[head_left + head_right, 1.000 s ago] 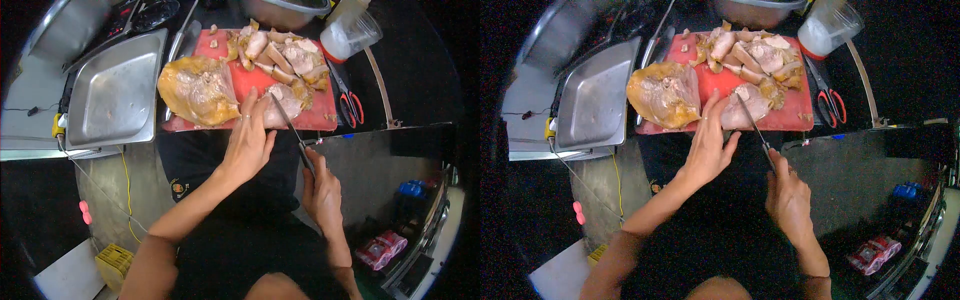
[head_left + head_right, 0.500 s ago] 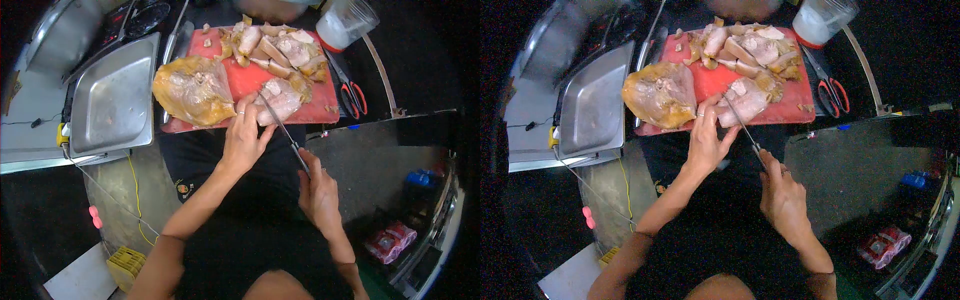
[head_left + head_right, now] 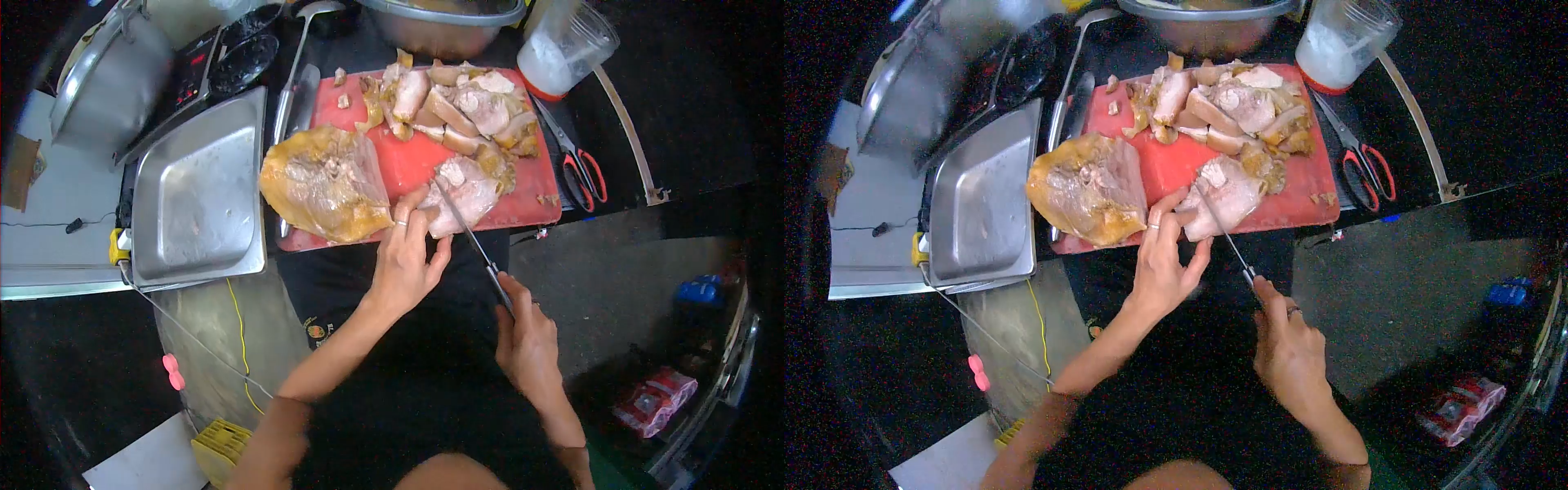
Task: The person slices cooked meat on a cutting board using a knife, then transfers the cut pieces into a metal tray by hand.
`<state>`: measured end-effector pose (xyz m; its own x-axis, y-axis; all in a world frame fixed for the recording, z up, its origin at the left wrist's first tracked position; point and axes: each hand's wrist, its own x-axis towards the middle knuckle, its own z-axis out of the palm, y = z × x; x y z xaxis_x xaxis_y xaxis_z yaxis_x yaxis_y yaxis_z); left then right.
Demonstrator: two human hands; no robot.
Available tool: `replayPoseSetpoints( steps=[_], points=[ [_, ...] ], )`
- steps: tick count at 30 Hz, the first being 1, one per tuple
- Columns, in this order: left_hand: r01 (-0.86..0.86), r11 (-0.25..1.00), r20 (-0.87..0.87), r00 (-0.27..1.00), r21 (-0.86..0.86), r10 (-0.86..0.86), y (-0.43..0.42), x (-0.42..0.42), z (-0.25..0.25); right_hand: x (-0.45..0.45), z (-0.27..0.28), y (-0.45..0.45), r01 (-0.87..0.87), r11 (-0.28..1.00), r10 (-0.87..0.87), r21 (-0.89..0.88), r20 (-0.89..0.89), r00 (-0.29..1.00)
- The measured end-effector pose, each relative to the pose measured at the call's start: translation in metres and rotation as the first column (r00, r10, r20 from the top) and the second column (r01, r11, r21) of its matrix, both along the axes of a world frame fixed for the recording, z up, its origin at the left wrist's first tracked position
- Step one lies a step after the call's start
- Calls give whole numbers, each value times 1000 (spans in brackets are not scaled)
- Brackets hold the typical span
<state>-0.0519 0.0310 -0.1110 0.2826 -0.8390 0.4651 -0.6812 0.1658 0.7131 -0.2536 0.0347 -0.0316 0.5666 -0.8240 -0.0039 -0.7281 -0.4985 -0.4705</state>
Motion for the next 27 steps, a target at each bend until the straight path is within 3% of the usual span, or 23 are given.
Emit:
replayPoseSetpoints(
  steps=[7, 10, 25, 27],
  points=[
    [29, 1000, -52, 998, -3, -29, 1, 1, -1, 2, 4, -1, 7, 1000, -6, 21, -37, 999],
    [35, 999, -77, 996, -33, -38, 1, 1, 1, 5, 10, 0, 84, 985, -75, 149, -69, 995],
    [27, 998, -77, 997, -57, -31, -1, 0, -2, 6, 9, 1, 54, 991, -48, 122, -58, 997],
    [21, 998, -66, 998, -67, -26, -2, 0, -3, 4, 2, 1, 13, 999, -13, 30, 2, 1000]
  ],
)
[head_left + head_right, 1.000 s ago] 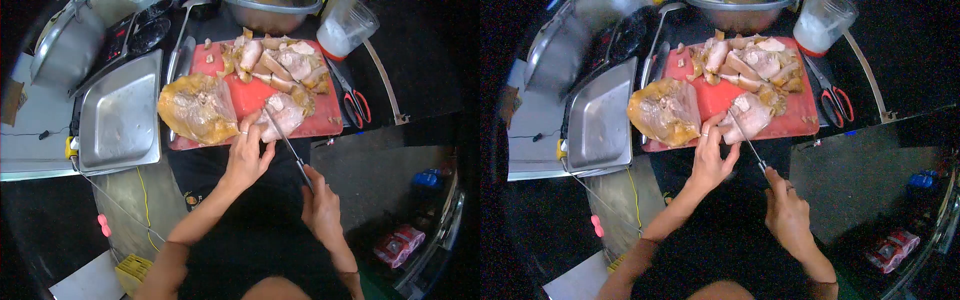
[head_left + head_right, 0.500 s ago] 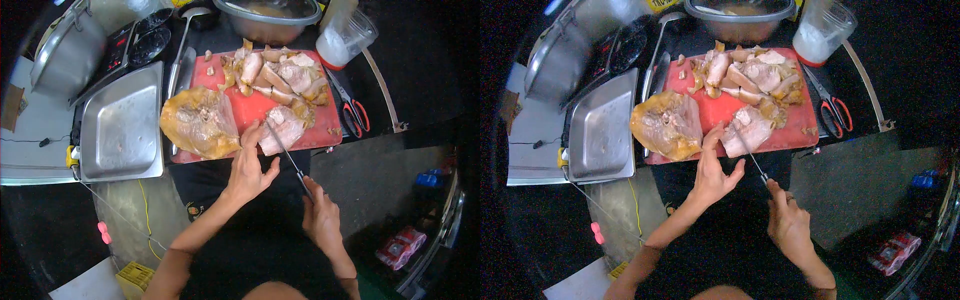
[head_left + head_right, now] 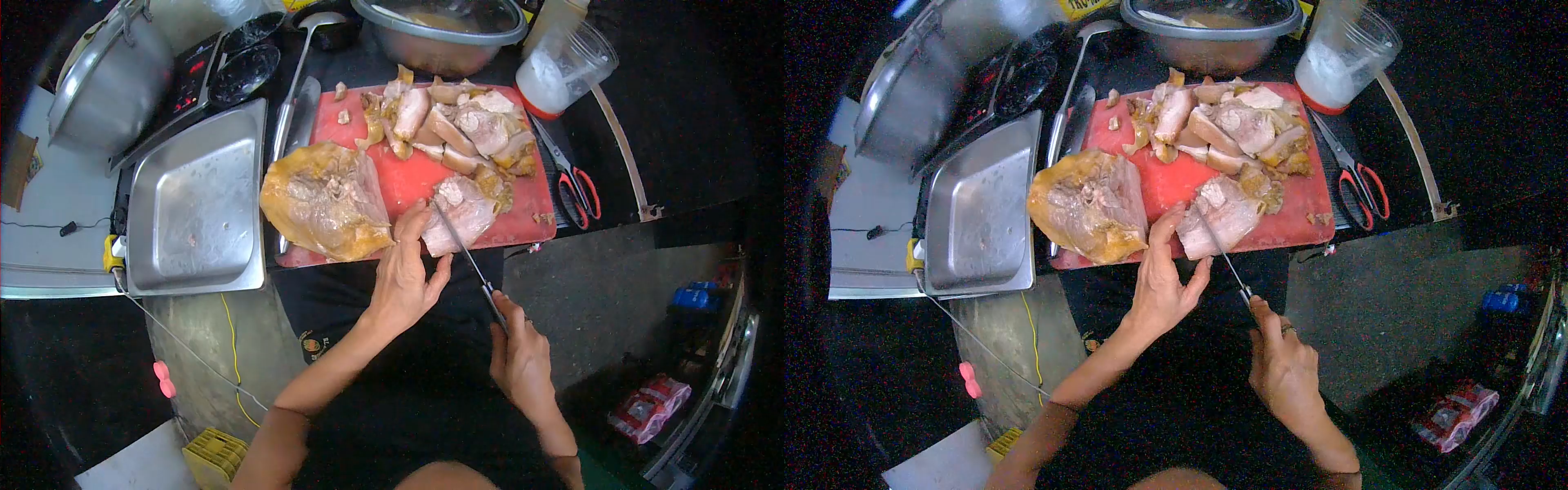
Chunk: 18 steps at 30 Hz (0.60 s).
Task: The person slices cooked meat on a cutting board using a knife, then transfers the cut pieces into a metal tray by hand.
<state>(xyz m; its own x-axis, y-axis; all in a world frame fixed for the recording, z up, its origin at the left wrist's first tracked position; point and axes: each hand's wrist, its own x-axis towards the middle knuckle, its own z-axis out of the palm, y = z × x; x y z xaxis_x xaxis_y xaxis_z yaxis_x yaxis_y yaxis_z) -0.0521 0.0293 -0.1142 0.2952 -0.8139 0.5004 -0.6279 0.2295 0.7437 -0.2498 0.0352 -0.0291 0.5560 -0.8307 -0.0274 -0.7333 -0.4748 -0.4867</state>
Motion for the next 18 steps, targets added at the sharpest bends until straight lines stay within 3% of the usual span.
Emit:
replayPoseSetpoints(
  steps=[7, 18],
  points=[
    [-2, 1000, 24, 1000, 14, 2, -1, 1, 3, -3, -1, -8, 36, 995, -30, -96, 58, 998],
    [8, 1000, 16, 1000, -4, -8, -1, 1, 2, -2, -1, -12, 39, 999, -40, -12, -35, 999]
  ],
)
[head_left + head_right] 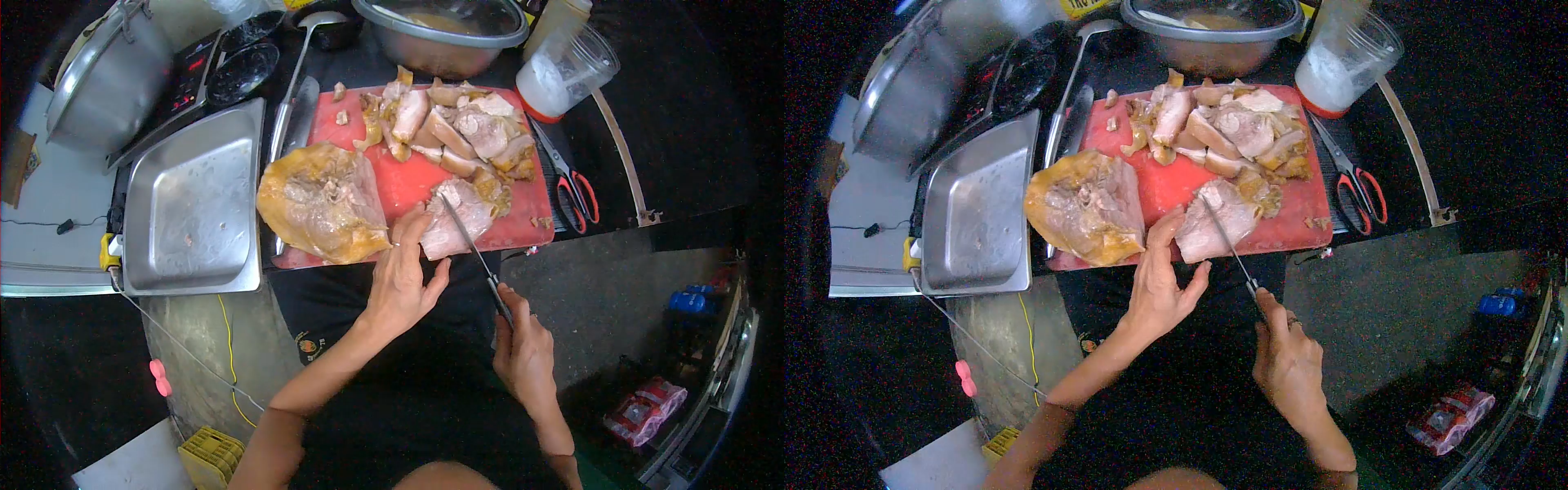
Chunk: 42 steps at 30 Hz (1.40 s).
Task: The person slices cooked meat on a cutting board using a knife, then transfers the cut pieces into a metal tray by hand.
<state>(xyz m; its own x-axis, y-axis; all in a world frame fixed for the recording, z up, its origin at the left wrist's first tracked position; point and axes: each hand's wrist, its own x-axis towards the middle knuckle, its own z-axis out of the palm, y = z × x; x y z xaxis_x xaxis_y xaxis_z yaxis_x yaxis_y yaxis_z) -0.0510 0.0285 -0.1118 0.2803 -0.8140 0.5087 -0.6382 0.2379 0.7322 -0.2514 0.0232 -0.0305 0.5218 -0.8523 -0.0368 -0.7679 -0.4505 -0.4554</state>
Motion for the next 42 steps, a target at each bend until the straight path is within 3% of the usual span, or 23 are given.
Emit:
replayPoseSetpoints(
  steps=[7, 12, 16, 19, 22, 25, 28, 31, 34, 37, 41, 42],
  points=[
    [-68, 980, 124, 991, 186, 45, -8, -14, 24, -6, 3, 0, 130, 991, -135, 36, 177, 975],
    [-116, 971, 296, 954, 208, 50, -29, -8, 32, -14, 2, -8, 130, 991, -122, -37, 168, 978],
    [-107, 952, 301, 953, 287, 17, -26, -2, 35, -20, 2, -15, 155, 983, -139, -94, 151, 979],
    [-98, 940, 287, 958, 326, 0, -22, -1, 34, -28, 4, -14, 136, 989, -131, -54, 96, 987],
    [-101, 941, 325, 946, 322, -10, -15, 1, 36, -33, 12, -12, 117, 993, -120, 29, 158, 980],
    [-78, 943, 350, 936, 323, -43, -13, 2, 40, -39, 8, -19, 128, 989, -132, 73, 64, 989],
    [-74, 958, 420, 906, 278, -52, -12, -4, 55, -44, -6, -25, 67, 996, -59, -51, 135, 989],
    [-23, 980, 350, 935, 199, -49, -33, -6, 64, -47, 8, -24, 52, 999, -52, 4, 171, 984],
    [-72, 926, 284, 958, 371, -40, -66, -14, 58, -49, 28, -20, 205, 971, -228, 123, 222, 948],
    [-129, 960, 326, 945, 248, 43, -92, -25, 42, -65, 15, -21, 242, 970, -236, 9, 261, 936],
    [-55, 994, 247, 969, 93, 31, -100, -36, 38, -69, 16, -18, 269, 962, -273, 57, 306, 912],
    [12, 990, 196, 980, 137, -39, -103, -37, 36, -68, 15, -18, 268, 961, -276, 70, 308, 910]
  ],
)
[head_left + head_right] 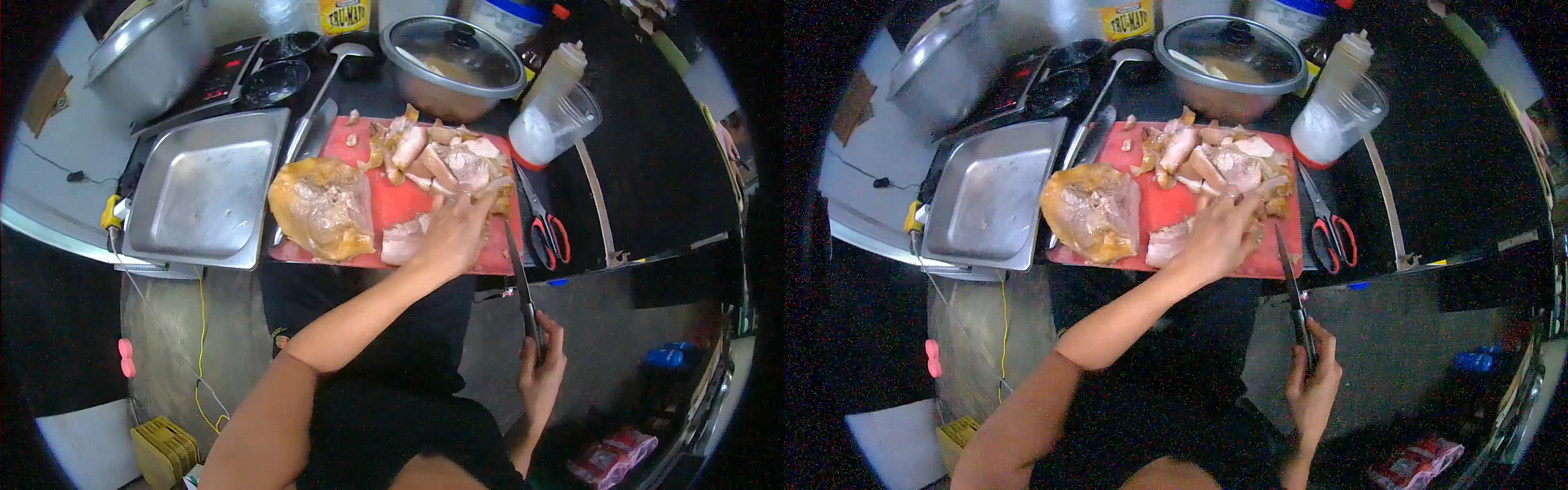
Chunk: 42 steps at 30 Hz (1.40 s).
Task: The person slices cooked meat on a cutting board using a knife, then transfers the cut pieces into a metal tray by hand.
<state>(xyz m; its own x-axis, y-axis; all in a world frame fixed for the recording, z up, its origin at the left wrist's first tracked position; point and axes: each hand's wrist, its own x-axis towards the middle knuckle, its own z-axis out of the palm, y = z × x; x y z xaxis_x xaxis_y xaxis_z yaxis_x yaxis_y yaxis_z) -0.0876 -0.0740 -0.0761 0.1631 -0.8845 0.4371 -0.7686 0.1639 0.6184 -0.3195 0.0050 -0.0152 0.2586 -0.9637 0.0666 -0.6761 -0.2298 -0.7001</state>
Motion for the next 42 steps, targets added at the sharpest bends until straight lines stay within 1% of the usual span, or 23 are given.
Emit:
replayPoseSetpoints(
  steps=[4, 6, 9, 10, 12, 13, 15, 16, 18, 19, 21, 23, 24, 25, 26, 27, 28, 30, 32, 34, 35, 37, 42],
  points=[
    [38, 999, -164, 986, -1, -37, -7, -5, -5, 0, -3, -1, 1, 999, -1, 53, -1, 1000],
    [62, 998, -275, 959, -6, -61, -7, -7, -6, 0, -6, -1, -9, 1000, 9, -7, 47, 999],
    [40, 982, -273, 958, -186, -90, -17, -4, -3, -3, -14, -3, -12, 997, 17, -70, 79, 997],
    [54, 988, -286, 954, -147, -95, -18, -1, 0, -5, -15, -3, -13, 996, 20, -88, 82, 996],
    [81, 994, -315, 944, -77, -101, -21, 6, 6, -6, -11, -1, 15, 998, -11, -53, 84, 996],
    [66, 993, -278, 956, -95, -90, -25, 13, 11, -6, -9, -2, 29, 999, -25, -37, 85, 996],
    [45, 992, -201, 977, -119, -69, -33, 29, 17, -7, -10, -5, 17, 997, -9, -75, 97, 995],
    [-110, 991, -167, 981, -76, 96, -25, 35, 44, -7, -12, -3, 15, 996, -5, -86, 106, 994],
    [-205, 958, -168, 970, -199, 173, -42, 61, 50, -4, -8, 0, 31, 999, -29, -16, 127, 991],
    [-233, 954, -180, 963, -191, 200, -49, 72, 50, -1, -6, -1, 39, 999, -41, 17, 140, 989],
    [-284, 944, -202, 947, -169, 249, -59, 89, 46, 4, -7, -1, -21, 1000, 23, -18, 132, 991],
    [-211, 965, -48, 974, 158, 221, -63, 102, 46, 9, -10, 0, -84, 995, 89, -49, 107, 990],
    [-183, 929, 25, 982, 322, 185, -62, 105, 44, 11, -12, 0, -119, 991, 124, -63, 89, 988],
    [-161, 926, 72, 987, 341, 145, -51, 104, 57, 17, -10, 0, -153, 985, 159, -78, 71, 985],
    [-139, 923, 119, 988, 359, 102, -40, 102, 71, 24, 4, 5, -126, 986, 123, 111, 36, 992],
    [-117, 917, 164, 985, 380, 57, -29, 99, 80, 29, 3, 5, -158, 984, 155, 81, 42, 987],
    [-200, 965, 161, 972, 168, 173, -20, 92, 72, 33, 0, 5, -189, 981, 187, 51, 47, 981],
    [-145, 987, 196, 972, 71, 129, 3, 86, 70, 34, -11, 4, -257, 965, 258, -44, 18, 966],
    [-3, 991, 44, 999, 134, -3, 33, 69, 70, 38, -12, 6, -226, 974, 226, -28, 18, 974],
    [34, 970, 34, 998, 242, -44, 65, 53, 62, 40, -13, 5, -193, 981, 193, -13, 18, 981],
    [23, 963, 103, 993, 270, -52, 73, 48, 46, 39, -14, 4, -176, 984, 176, -4, 19, 984],
    [-64, 965, 177, 984, 254, 18, 78, 39, 31, 39, -15, 3, -166, 986, 166, 5, 26, 986],
    [-131, 963, 148, 984, 235, 97, 71, 30, 17, 43, -16, 4, -209, 977, 209, -49, 3, 978]
  ],
)
